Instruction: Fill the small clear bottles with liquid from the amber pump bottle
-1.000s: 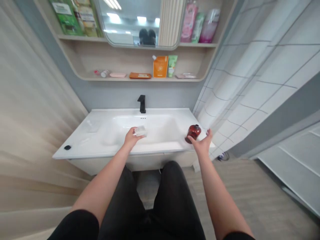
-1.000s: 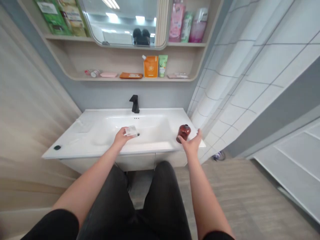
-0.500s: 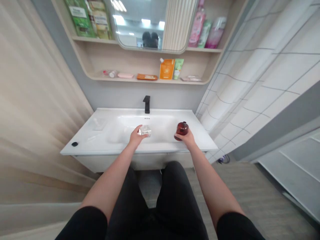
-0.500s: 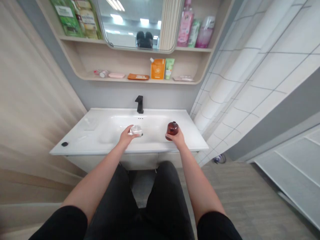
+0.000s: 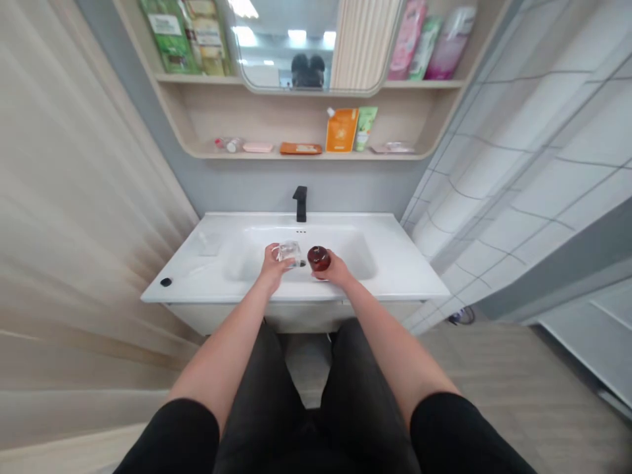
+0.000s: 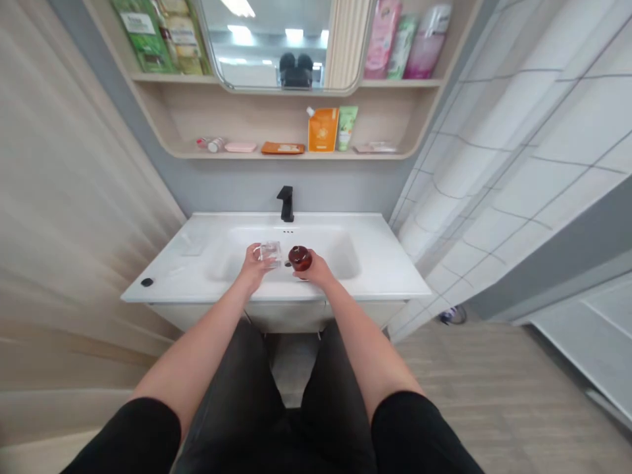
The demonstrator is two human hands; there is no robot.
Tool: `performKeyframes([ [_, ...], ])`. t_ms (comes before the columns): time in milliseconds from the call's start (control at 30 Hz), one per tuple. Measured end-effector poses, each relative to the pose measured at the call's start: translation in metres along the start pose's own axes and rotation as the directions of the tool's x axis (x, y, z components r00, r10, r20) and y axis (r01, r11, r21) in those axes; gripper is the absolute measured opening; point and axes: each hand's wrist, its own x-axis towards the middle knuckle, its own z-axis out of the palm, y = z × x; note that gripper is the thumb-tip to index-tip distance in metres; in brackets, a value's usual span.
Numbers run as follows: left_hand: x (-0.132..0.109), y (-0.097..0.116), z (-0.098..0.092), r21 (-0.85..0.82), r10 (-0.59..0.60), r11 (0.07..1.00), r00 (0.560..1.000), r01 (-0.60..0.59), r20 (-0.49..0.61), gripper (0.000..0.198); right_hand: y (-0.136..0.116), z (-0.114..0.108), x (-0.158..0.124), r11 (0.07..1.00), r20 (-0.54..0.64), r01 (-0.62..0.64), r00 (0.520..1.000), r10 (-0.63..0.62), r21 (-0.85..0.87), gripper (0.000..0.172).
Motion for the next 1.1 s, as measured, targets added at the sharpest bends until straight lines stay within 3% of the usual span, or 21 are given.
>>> performKeyframes([
  [267,-0.004,0.001,0.004,0.126,0.015,0.992,0.998,-0.024,0.069,0.078,0.001,-0.004,-0.002,0.999,0.068,-0.008,0.998,0.012,-0.052,0.077],
  [400,-0.005,0.004,0.006,0.112,0.029,0.993,0.991,-0.043,0.128,0.079,0.004,-0.002,0.001,0.994,0.071,-0.001,0.997,0.009,-0.109,0.075],
  [667,0.026,0.014,0.012,0.146,0.026,0.987,0.974,-0.060,0.226,0.083,0.006,-0.002,0.003,0.981,0.013,-0.079,0.997,0.082,-0.178,0.075],
  [1100,0.050,-0.014,-0.003,0.268,0.090,0.955,0.984,-0.128,0.151,0.083,0.015,0.001,0.011,0.970,0.035,-0.120,0.991,0.130,-0.213,0.076],
])
